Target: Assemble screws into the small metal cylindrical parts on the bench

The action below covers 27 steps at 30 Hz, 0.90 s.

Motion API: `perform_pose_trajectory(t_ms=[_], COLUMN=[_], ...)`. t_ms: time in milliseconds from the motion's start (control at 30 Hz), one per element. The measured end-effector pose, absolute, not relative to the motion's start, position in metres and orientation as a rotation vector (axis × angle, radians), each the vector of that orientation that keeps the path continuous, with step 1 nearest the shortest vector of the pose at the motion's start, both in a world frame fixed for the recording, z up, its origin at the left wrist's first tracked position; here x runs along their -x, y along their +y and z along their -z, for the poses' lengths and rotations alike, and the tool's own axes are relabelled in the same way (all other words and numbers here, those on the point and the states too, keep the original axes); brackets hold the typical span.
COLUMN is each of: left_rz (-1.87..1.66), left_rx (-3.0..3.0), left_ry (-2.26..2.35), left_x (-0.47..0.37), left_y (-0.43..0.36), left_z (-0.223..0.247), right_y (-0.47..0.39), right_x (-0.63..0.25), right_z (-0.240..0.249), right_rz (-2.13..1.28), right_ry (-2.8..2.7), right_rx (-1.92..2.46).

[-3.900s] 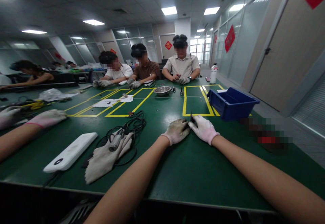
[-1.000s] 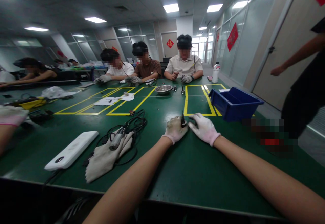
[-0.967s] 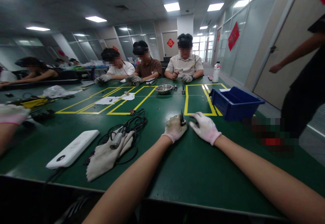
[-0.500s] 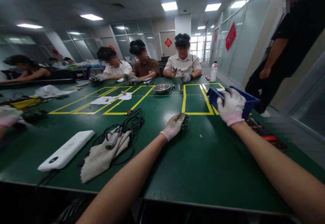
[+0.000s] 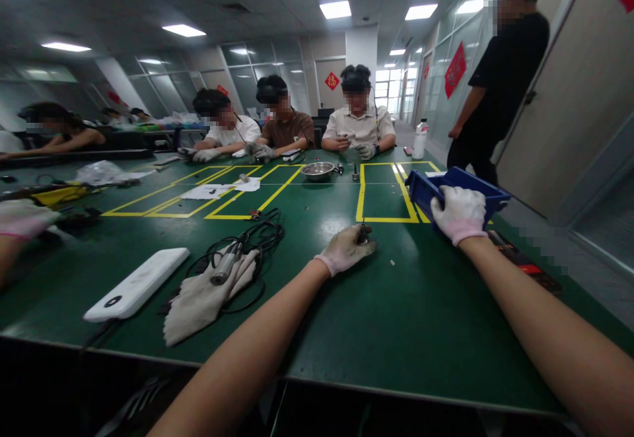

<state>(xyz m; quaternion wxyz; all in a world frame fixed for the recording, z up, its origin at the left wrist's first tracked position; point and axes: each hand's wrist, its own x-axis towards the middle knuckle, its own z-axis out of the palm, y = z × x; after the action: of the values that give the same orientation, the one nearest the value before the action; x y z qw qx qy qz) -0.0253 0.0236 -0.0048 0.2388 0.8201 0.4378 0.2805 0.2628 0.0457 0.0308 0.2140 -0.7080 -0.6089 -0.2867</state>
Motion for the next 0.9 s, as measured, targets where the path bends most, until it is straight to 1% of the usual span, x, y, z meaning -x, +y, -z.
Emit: perform_pose_trajectory(t_ms=[267, 533, 733, 900], left_rz=[-0.733, -1.058, -0.872, -0.845], left_rx=[-2.356, -2.348, -1.969, -1.848], left_ry=[1.366, 1.250, 1.192, 1.157], left_x=[0.027, 0.024, 0.022, 0.023], left_y=[0.024, 0.023, 0.032, 0.040], left_z=[0.005, 0.004, 0.012, 0.019], right_y=[0.043, 0.042, 0.044, 0.045], right_x=[-0.261, -0.260, -0.261, -0.259], right_z=[-0.028, -0.026, -0.026, -0.024], right_rz=[0.844, 0.844, 0.828, 0.806], right_ry=[-1.679, -1.673, -1.671, -1.655], right_rx=[1.914, 1.882, 1.893, 1.879])
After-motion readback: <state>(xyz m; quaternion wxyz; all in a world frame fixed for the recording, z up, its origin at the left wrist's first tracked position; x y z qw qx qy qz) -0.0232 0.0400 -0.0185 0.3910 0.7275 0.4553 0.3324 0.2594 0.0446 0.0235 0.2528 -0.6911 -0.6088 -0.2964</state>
